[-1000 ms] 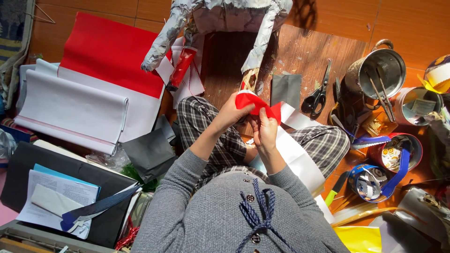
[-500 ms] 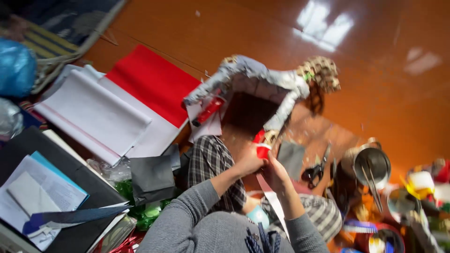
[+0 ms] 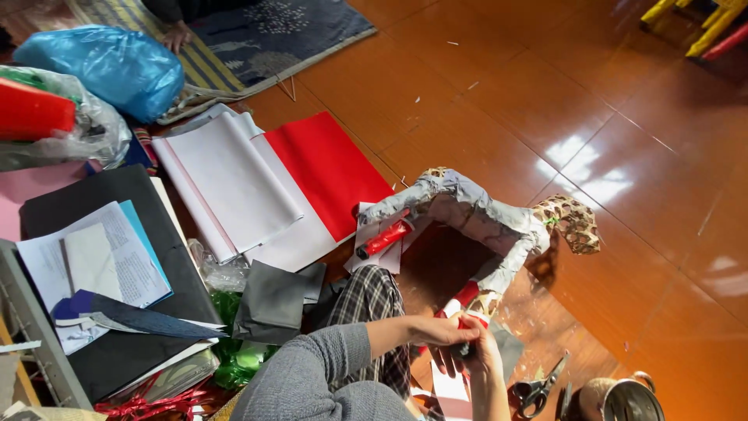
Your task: Decorating a giraffe-shaped craft object with red and white paper strips
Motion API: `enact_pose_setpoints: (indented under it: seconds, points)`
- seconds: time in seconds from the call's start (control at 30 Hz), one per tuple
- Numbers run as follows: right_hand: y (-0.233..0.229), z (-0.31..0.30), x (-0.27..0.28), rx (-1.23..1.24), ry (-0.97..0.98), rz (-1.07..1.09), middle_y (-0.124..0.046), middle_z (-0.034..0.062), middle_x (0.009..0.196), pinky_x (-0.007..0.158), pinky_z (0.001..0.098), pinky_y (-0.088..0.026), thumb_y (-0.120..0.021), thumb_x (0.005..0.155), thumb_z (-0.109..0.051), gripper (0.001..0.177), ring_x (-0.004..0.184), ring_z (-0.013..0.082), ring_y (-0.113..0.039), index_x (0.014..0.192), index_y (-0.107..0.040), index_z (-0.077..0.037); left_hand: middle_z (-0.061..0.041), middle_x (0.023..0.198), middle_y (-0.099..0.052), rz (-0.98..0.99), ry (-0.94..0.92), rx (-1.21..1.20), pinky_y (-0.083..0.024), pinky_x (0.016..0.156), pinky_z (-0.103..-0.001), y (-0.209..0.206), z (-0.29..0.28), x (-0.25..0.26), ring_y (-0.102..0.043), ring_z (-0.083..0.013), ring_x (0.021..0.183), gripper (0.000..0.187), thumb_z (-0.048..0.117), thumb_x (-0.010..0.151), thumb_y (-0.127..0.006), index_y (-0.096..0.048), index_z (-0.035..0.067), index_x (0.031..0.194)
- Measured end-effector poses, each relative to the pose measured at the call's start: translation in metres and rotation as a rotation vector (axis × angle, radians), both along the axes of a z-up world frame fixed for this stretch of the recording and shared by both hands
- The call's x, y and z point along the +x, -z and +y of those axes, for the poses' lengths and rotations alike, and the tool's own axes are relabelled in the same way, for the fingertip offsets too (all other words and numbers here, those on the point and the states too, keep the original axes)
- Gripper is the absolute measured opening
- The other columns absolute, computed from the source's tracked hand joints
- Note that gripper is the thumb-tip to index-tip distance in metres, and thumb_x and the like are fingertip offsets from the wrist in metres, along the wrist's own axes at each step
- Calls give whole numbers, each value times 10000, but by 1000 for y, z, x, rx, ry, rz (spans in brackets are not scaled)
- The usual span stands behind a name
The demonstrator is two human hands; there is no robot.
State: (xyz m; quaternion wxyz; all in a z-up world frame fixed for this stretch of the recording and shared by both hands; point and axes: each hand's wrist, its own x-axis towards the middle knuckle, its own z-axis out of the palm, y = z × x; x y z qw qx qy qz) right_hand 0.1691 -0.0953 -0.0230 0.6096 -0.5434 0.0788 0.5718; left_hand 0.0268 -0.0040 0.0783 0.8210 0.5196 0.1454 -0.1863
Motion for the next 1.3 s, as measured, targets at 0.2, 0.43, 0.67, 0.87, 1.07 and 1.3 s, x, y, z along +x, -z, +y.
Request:
enact_pose_setpoints:
  seconds: [0.2,0.43,0.67,0.87,1.07,1.3]
  points:
    - [22,-5,-1,-30,62,19,-621,25,685,541,299,-462,-727,736,-165,92,582,168,-563,784,-663,-120,-374,1431,-358,177,-25,457,-568,584,-355,-46,-10,-15,-624,-218,599,1107,761,737,-276,234,157,1511]
    - [-4,-8,-4,7,136,129,-666,119,802,593,267,-565,-684,793,-45,155,620,172,-626,919,-594,-49,-326,1124,-598,-86,-164,665,-454,905,-458,-20,-15,-23,-619,-411,925,1005,680,812,-291,247,213,1520]
    - [-7,-16,-18,105,125,130,-657,111,929,735,298,-548,-696,761,-95,351,777,176,-623,1091,-590,-34,-212,1597,-57,-102,-476,760,-281,1082,-609,-16,-10,-31,-437,-404,1303,928,673,819,-386,105,291,1507]
    - [5,-11,-17,119,286,319,-618,109,882,628,244,-577,-713,764,-32,289,645,122,-602,990,-539,-74,-224,1420,-433,89,-497,739,-402,1007,-494,-7,1,-43,-533,-397,1214,612,465,939,-405,-181,214,1449]
    - [12,-14,-16,54,305,274,-644,20,823,664,244,-576,-768,723,-78,219,649,83,-586,866,-618,-147,-98,712,-523,-4,-13,649,-467,615,-289,60,-11,-35,-513,-198,641,800,724,882,-89,-530,64,780]
    - [19,-15,-20,7,202,82,-657,-11,838,678,256,-521,-778,735,-191,227,696,107,-584,920,-654,-146,-353,1086,-595,43,-14,618,-500,896,-454,15,-13,-30,-615,-380,1088,1285,884,613,-28,-469,-130,1268]
